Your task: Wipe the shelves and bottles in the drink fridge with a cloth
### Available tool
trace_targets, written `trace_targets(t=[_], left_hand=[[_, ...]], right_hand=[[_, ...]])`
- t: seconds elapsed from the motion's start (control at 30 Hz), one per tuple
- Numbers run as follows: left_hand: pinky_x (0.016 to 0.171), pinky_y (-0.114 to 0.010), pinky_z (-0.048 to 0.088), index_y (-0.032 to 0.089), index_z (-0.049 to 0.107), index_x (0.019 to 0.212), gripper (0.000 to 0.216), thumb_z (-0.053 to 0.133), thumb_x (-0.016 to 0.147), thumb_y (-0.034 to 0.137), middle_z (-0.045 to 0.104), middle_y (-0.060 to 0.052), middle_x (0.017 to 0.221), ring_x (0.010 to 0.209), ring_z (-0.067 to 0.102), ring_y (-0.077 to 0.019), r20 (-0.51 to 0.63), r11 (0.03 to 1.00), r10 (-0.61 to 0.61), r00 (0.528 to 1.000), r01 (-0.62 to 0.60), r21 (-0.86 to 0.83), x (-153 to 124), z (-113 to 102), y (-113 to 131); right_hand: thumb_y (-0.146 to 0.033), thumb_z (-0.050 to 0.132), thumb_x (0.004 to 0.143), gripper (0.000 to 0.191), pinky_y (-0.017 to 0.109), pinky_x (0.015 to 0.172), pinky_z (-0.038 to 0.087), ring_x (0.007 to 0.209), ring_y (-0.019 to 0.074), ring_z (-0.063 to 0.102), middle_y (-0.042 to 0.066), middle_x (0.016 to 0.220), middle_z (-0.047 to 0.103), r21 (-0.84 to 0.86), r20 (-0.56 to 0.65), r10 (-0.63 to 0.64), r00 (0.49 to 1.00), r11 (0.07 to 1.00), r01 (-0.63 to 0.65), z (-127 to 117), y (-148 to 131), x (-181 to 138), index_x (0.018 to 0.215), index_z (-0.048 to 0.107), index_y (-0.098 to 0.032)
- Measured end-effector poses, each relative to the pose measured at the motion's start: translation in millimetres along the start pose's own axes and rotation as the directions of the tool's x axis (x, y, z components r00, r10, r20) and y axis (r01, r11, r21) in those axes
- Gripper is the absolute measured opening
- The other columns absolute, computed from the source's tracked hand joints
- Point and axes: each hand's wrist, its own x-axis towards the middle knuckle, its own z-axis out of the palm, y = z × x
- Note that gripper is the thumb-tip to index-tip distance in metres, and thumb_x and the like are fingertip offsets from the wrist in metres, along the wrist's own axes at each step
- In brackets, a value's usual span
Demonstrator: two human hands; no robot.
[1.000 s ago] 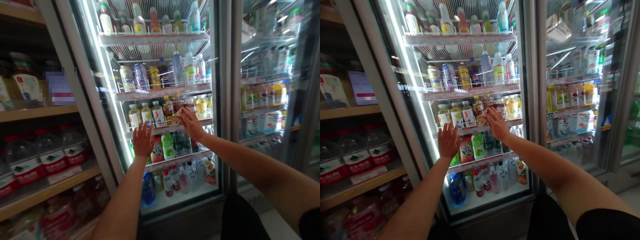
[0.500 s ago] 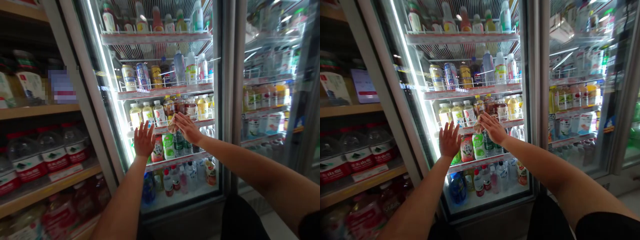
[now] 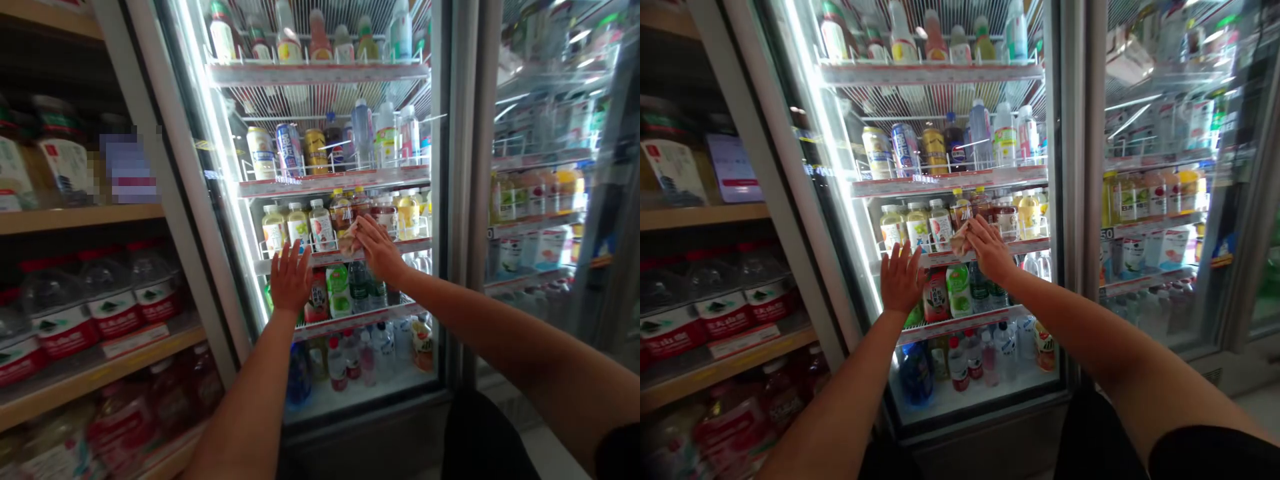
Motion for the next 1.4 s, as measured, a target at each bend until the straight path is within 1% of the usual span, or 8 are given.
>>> trace_targets(t=[0.1, 0.3, 0.5, 0.7, 0.93, 1.03, 1.17, 1.4], left_hand=[[0.128, -0.049, 0.018, 0.026, 0.035, 0.157, 0.060, 0.051, 0.100, 0.027, 0.034, -0.006, 0.163, 0.156, 0.021, -0.0243, 0.017, 1.000, -0.019, 1.000, 0.020, -0.018, -0.8, 0.4, -0.4], [0.129, -0.049, 0.016, 0.027, 0.034, 0.158, 0.060, 0.050, 0.100, 0.027, 0.032, -0.006, 0.164, 0.156, 0.020, -0.0241, 0.039, 0.997, -0.037, 0.999, 0.040, -0.062, -0.3, 0.2, -0.7], [0.129, -0.049, 0.017, 0.027, 0.035, 0.157, 0.060, 0.050, 0.100, 0.026, 0.033, -0.006, 0.163, 0.156, 0.020, -0.0237, 0.018, 0.999, -0.033, 0.999, 0.034, -0.037, 0.4, -0.7, 1.2], [0.128, -0.050, 0.018, 0.026, 0.036, 0.157, 0.059, 0.048, 0.100, 0.026, 0.034, -0.007, 0.163, 0.156, 0.021, -0.0238, 0.027, 0.999, -0.029, 0.999, 0.030, -0.029, 0.1, -0.3, 0.3], [0.128, -0.049, 0.019, 0.026, 0.039, 0.156, 0.057, 0.049, 0.100, 0.028, 0.036, -0.007, 0.162, 0.155, 0.022, -0.0240, 0.021, 0.998, -0.042, 0.999, 0.042, -0.041, -1.5, 1.1, 0.4], [0.128, -0.049, 0.018, 0.026, 0.038, 0.156, 0.057, 0.049, 0.100, 0.027, 0.036, -0.007, 0.162, 0.155, 0.022, -0.0240, 0.026, 0.998, -0.044, 0.999, 0.046, -0.052, -0.9, 0.2, 0.8], [0.128, -0.048, 0.017, 0.026, 0.038, 0.156, 0.057, 0.049, 0.100, 0.027, 0.035, -0.007, 0.163, 0.156, 0.021, -0.0241, 0.021, 0.997, -0.040, 0.999, 0.041, -0.072, -0.4, -0.6, 0.5], [0.128, -0.048, 0.018, 0.026, 0.036, 0.157, 0.058, 0.049, 0.100, 0.027, 0.035, -0.007, 0.163, 0.156, 0.021, -0.0240, 0.017, 0.999, -0.030, 0.999, 0.031, -0.035, -1.0, 0.2, 0.4]], right_hand=[[-0.008, 0.040, 0.097, 0.059, 0.056, 0.126, 0.030, 0.155, 0.0266, 0.026, 0.005, 0.162, 0.040, 0.000, -0.042, 0.048, 0.998, 0.999, -0.048, -0.4, 2.3, -1.1, 0.152, 0.045, -0.029], [-0.006, 0.041, 0.096, 0.056, 0.053, 0.125, 0.033, 0.153, 0.0237, 0.031, 0.007, 0.159, 0.045, 0.019, 0.102, -0.115, 0.988, 0.993, 0.114, -0.4, -2.8, -10.4, 0.148, 0.051, -0.025], [-0.009, 0.040, 0.098, 0.055, 0.053, 0.125, 0.032, 0.154, 0.0242, 0.027, 0.008, 0.159, 0.045, -0.011, -0.038, 0.032, 0.999, 0.999, -0.033, 2.7, -3.1, -2.7, 0.150, 0.048, -0.025], [-0.007, 0.041, 0.097, 0.054, 0.051, 0.125, 0.032, 0.153, 0.0209, 0.030, 0.007, 0.159, 0.046, -0.003, 0.167, -0.199, 0.966, 0.979, 0.202, 2.1, -10.2, -14.2, 0.147, 0.052, -0.023], [-0.007, 0.041, 0.098, 0.058, 0.055, 0.127, 0.025, 0.154, 0.0233, 0.028, 0.007, 0.161, 0.043, -0.077, 0.033, -0.008, 0.999, 0.997, 0.010, 5.0, -15.4, -4.4, 0.152, 0.045, -0.026], [-0.006, 0.039, 0.097, 0.058, 0.052, 0.125, 0.029, 0.153, 0.0223, 0.030, 0.007, 0.160, 0.044, -0.034, 0.156, -0.136, 0.978, 0.989, 0.143, 4.9, -18.9, -8.6, 0.151, 0.047, -0.025], [-0.007, 0.042, 0.098, 0.053, 0.049, 0.124, 0.032, 0.151, 0.0220, 0.034, 0.007, 0.159, 0.046, 0.010, 0.302, -0.309, 0.902, 0.947, 0.321, 1.4, -21.9, -9.8, 0.148, 0.051, -0.022], [-0.015, 0.043, 0.101, 0.051, 0.049, 0.123, 0.032, 0.150, 0.0238, 0.037, 0.004, 0.159, 0.045, -0.131, 0.109, -0.066, 0.992, 0.988, 0.080, 0.1, -23.7, -3.6, 0.151, 0.048, -0.026]])
